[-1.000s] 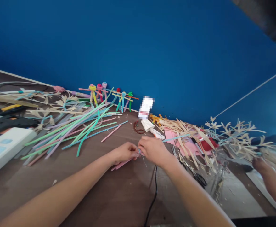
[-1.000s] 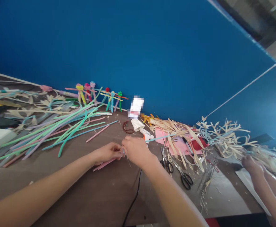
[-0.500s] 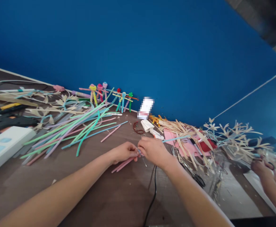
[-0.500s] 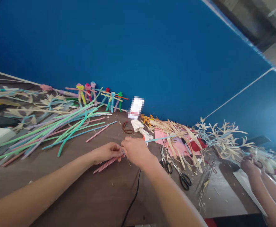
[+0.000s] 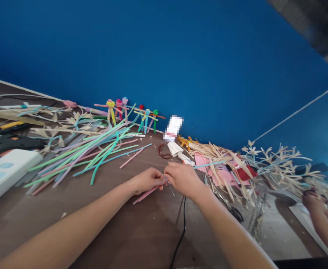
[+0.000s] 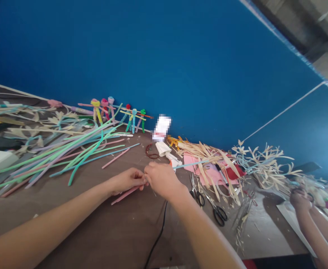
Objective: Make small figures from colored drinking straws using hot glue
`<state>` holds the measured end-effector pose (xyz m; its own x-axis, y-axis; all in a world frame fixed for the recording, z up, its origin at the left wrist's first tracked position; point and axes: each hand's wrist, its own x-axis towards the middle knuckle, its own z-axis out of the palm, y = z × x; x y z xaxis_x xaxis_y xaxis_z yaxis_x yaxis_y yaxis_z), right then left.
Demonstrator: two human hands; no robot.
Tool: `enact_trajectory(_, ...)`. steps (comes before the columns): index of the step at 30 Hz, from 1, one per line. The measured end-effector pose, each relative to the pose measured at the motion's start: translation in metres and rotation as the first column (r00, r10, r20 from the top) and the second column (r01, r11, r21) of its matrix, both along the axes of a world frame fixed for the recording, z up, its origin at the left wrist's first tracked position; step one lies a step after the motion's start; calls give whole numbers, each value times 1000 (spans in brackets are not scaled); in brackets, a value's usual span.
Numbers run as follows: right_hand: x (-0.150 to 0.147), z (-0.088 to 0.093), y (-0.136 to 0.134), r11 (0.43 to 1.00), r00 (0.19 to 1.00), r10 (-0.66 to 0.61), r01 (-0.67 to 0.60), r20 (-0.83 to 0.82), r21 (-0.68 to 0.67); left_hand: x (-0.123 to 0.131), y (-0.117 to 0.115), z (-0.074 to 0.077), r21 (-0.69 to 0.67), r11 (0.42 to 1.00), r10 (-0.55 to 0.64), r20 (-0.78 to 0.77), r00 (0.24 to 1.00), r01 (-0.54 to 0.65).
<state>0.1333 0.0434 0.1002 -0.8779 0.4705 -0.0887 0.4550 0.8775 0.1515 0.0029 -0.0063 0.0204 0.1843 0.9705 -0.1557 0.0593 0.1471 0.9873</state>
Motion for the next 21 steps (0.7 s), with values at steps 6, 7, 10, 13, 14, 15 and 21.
enact_trajectory(6, -1, 1, -1, 1000, 1000, -1, 1, -4, 3, 1, -1, 2, 13, 1000, 25, -6, 1000, -25)
enact_trajectory(7, -1, 1, -1, 1000, 1000, -4, 4, -3, 2, 1, -1, 3, 19, 999, 28, -4, 1000, -28)
enact_trajectory(10, 0, 1, -1, 1000, 1000, -8, 8, -3, 0, 1, 0, 2, 42, 999, 23, 14, 1000, -24)
enact_trajectory(13, 0, 1, -1, 1000, 1000, 14, -14, -17, 6, 1, 1, 0, 38, 999, 27, 40, 999, -28)
enact_trajectory(14, 1, 0, 0, 1000, 1000, 21, -20, -22, 8, 1, 2, -1, 28, 999, 35, 47, 998, -36)
enact_trajectory(15, 1, 0, -1, 1000, 999, 24, -24, -27, 10, 1, 2, -1, 16, 999, 46, 50, 998, -47)
enact_trajectory(21, 0, -1, -3, 998, 998, 45, -44, -46, 33, 0, 4, 0, -67, 987, 148, 51, 988, -145)
